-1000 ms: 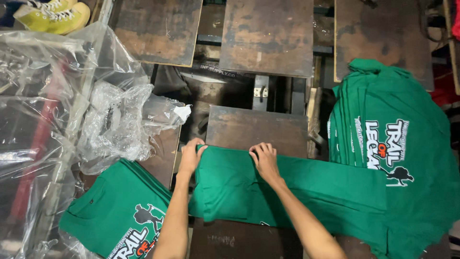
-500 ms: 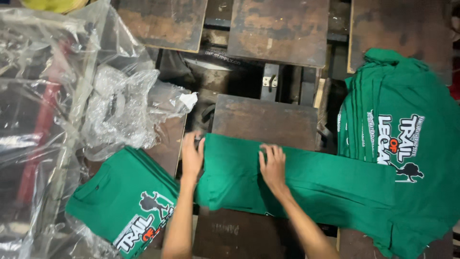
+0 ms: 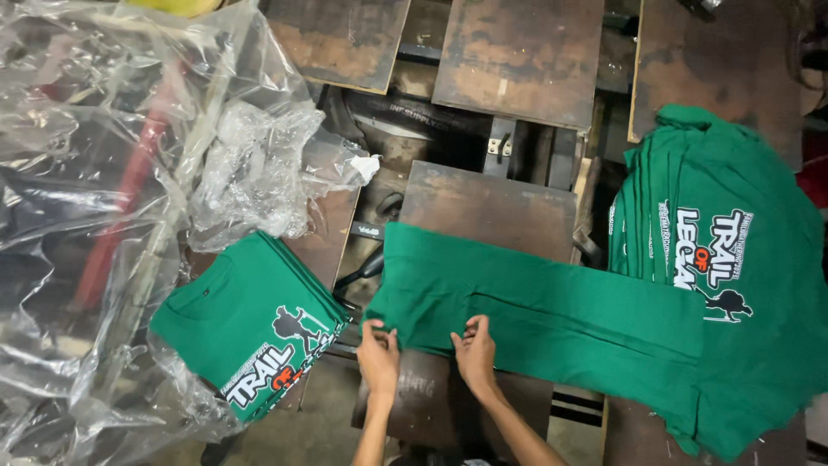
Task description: The person folds green t-shirts by hand on a workbench, placing them onto a stack one at a time.
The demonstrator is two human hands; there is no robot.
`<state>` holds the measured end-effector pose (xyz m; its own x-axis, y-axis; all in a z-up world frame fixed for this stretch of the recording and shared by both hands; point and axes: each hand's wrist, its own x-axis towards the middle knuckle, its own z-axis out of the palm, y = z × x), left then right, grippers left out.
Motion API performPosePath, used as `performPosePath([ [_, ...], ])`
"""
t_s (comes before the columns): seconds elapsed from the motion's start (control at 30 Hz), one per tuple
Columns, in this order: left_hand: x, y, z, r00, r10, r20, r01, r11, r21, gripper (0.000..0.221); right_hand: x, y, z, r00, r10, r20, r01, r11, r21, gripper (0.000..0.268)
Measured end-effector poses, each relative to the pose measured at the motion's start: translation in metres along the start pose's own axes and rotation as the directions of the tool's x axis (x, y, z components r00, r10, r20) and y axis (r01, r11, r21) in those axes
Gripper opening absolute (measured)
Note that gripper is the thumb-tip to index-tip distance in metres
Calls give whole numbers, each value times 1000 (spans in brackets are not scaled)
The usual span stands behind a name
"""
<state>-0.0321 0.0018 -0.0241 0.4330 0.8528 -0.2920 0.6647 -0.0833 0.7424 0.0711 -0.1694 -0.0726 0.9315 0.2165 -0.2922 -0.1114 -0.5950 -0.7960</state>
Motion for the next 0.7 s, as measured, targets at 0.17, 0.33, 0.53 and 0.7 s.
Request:
performPosePath([
  [0.17,-2,-1,-2,994,78,-78,-81,996,-41,25,-2,9,-9,999,4,-32,-1,996,92,35],
  [0.33,5,-24,14,996,43,-81,-48,997,-66,30,5,15,-16,998,37,53,-41,996,75,9],
  [0.53,6,11,-3,994,-92,59,103,970,-220,27,20,-5,-37,978,-19,208,-29,974,226,15],
  [0.7,57,44,20,990,-136,-36,126,972,-199,35,77,-25,-42,931,107,349,-251,882,398,42],
])
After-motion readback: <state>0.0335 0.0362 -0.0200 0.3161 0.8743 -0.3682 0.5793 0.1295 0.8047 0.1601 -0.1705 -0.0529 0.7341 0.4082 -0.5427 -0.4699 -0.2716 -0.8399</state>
